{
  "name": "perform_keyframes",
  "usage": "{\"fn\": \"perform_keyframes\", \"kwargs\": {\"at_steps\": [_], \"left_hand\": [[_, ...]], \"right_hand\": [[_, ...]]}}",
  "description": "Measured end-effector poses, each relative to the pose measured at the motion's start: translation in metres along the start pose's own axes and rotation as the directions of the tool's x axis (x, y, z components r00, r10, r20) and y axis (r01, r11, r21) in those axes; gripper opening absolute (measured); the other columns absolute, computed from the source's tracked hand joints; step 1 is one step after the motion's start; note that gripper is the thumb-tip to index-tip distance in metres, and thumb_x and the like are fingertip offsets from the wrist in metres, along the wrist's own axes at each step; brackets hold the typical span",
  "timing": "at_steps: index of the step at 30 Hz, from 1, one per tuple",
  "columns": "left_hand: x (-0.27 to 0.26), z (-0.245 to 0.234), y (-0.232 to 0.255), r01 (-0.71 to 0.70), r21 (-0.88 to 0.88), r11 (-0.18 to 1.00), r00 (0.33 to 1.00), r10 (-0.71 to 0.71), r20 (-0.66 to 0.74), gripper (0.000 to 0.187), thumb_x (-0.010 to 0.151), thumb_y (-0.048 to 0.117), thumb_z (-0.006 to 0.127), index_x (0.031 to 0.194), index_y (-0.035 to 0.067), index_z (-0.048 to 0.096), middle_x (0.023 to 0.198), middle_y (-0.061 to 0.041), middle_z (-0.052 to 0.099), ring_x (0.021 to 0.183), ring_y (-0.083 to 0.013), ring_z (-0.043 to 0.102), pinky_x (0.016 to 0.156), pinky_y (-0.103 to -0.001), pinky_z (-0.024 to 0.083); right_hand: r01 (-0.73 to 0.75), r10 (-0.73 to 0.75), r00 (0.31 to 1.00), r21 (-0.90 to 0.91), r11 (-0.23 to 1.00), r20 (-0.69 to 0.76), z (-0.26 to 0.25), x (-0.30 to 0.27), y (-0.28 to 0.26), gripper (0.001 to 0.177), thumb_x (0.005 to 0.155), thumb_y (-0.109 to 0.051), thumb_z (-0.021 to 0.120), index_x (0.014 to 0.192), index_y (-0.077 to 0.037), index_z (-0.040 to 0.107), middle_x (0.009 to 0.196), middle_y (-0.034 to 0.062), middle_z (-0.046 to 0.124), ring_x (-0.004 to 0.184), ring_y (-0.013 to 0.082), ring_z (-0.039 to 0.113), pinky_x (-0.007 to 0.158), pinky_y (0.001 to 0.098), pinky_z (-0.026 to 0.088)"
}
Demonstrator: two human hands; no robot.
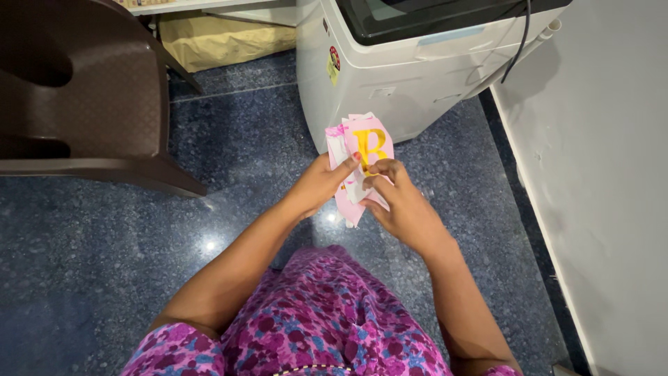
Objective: The person assembles a pink 'BIRTHDAY' banner by hand, unfolding and connecting the letter flags. They then place the completed banner on a shelf and return to the bed to handle a purple tinsel decoration.
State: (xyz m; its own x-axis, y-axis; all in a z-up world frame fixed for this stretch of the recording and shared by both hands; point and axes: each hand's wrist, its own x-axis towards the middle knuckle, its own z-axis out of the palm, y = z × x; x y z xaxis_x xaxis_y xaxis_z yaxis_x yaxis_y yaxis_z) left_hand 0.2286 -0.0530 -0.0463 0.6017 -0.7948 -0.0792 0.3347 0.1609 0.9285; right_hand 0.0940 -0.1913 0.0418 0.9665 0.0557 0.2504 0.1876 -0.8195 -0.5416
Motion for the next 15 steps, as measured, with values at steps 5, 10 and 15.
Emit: {"fn": "perform_keyframes", "kwargs": {"at_steps": [5,10,15], "left_hand": [[0.005,-0.004,-0.008,0.025,-0.183,0.983,0.998,-0.037,-0.06,0.039,0.104,0.031,0.053,0.127,0.0,0.063,0.112,-0.008,0.072,0.098,-0.0149,0.07,0.085,-0.032,0.058],[0.014,-0.012,-0.029,-0.033,-0.307,0.951,0.986,-0.02,-0.167,0.038,0.105,0.025,0.053,0.125,-0.006,0.064,0.112,-0.013,0.073,0.096,-0.0186,0.07,0.084,-0.033,0.056],[0.021,-0.021,-0.024,-0.159,-0.446,0.881,0.954,0.021,-0.298,0.036,0.104,0.021,0.054,0.128,-0.005,0.061,0.116,-0.013,0.07,0.099,-0.0201,0.07,0.086,-0.035,0.057]], "right_hand": [[0.068,-0.06,0.996,0.106,0.992,-0.073,0.013,-0.007,0.007,0.024,0.083,0.004,0.075,0.105,-0.004,0.071,0.142,0.0198,0.052,0.13,0.0341,0.061,0.104,0.0395,0.053],[0.128,-0.124,0.983,0.024,0.991,-0.138,0.028,-0.013,0.001,0.033,0.082,0.004,0.073,0.113,-0.004,0.07,0.15,0.0199,0.049,0.14,0.0396,0.054,0.114,0.0506,0.045],[0.076,-0.129,0.964,-0.223,0.972,-0.234,0.053,-0.025,-0.003,0.052,0.083,0.0,0.068,0.134,-0.009,0.067,0.159,0.0264,0.036,0.149,0.0477,0.034,0.123,0.0661,0.02]]}}
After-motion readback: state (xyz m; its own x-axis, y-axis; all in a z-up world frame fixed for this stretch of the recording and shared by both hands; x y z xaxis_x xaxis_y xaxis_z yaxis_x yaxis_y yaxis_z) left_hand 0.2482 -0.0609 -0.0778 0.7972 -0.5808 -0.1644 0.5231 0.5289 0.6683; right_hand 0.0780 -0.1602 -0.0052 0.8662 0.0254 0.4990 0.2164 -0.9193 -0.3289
